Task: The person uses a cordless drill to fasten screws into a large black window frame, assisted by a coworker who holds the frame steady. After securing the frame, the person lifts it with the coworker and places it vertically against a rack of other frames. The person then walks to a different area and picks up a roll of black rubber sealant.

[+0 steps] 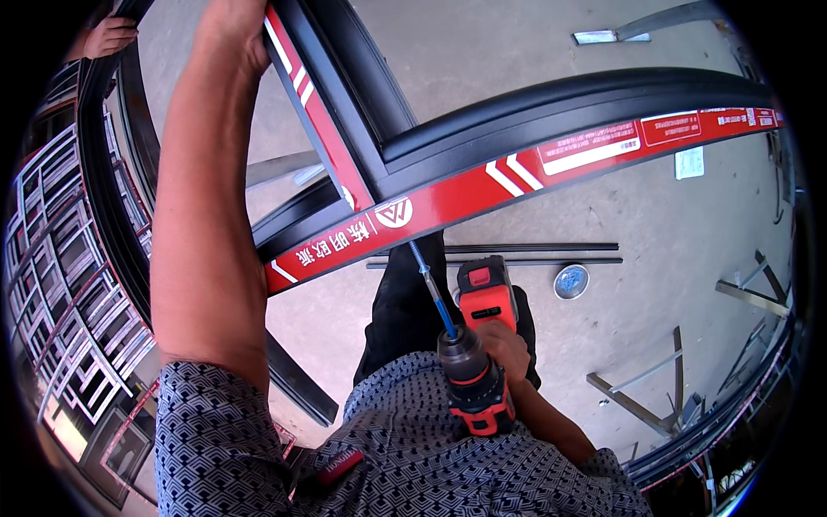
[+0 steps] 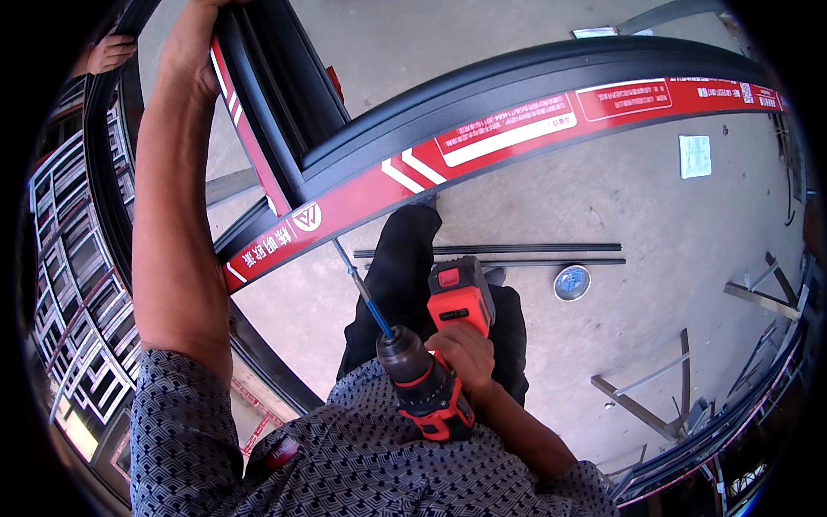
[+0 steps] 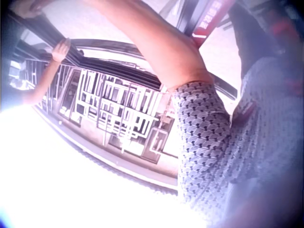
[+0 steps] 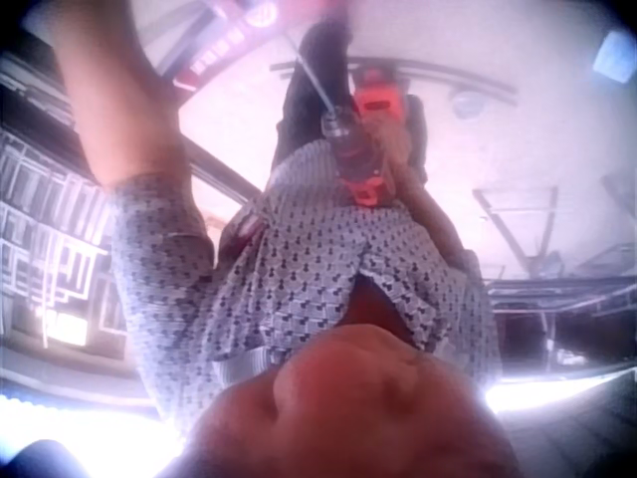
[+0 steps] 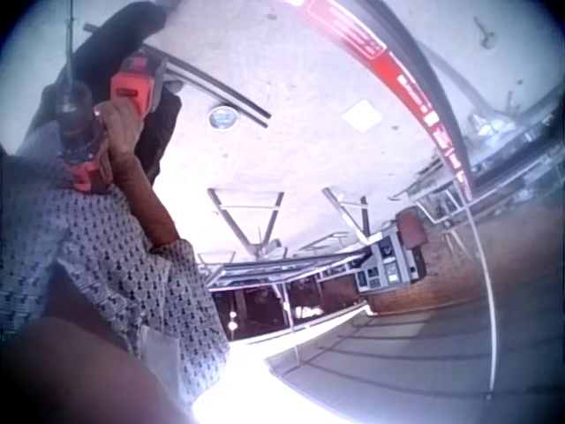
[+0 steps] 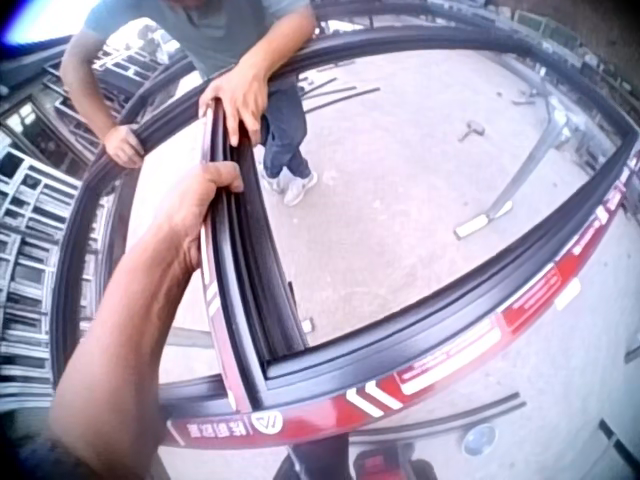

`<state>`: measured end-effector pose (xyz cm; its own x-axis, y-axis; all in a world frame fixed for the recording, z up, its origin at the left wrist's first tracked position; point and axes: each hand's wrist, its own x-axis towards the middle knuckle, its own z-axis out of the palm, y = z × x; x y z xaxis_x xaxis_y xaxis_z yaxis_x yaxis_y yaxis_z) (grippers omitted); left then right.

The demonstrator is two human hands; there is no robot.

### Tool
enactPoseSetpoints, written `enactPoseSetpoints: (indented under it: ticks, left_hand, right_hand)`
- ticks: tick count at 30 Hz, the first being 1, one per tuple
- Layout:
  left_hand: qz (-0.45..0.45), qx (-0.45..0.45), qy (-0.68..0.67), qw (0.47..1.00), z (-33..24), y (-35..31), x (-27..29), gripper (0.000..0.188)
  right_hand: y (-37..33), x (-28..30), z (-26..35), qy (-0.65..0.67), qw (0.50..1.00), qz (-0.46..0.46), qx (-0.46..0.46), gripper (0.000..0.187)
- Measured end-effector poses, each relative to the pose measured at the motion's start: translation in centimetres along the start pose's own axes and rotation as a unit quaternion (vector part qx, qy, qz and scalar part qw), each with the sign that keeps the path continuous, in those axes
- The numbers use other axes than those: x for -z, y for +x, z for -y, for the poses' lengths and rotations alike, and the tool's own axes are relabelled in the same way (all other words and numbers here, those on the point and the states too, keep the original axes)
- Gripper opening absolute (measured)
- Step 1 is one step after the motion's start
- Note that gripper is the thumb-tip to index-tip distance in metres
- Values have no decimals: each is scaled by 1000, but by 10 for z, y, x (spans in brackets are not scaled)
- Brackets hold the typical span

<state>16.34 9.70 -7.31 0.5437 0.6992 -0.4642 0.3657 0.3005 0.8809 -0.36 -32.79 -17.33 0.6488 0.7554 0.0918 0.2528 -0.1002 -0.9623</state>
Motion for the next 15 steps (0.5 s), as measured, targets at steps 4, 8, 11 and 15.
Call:
enactPoseSetpoints:
  ticks: [4, 8, 11, 15]
  left_hand:
    - [25, -53, -12, 998, 9, 0, -2, 20]
    - [11, -30, 8, 999, 7, 11, -2, 18]
    - [7, -9, -23, 1000, 6, 6, 6, 14]
    - [-14, -12, -22, 1000, 4, -5, 11, 13]
  right_hand:
    - [5, 0, -2, 9, 1000, -10, 17, 26]
    - [5, -8, -4, 30, 997, -58, 28, 25]
    - [10, -3, -1, 31, 998, -45, 28, 24]
    - [14, 2, 2, 27, 998, -42, 46, 24]
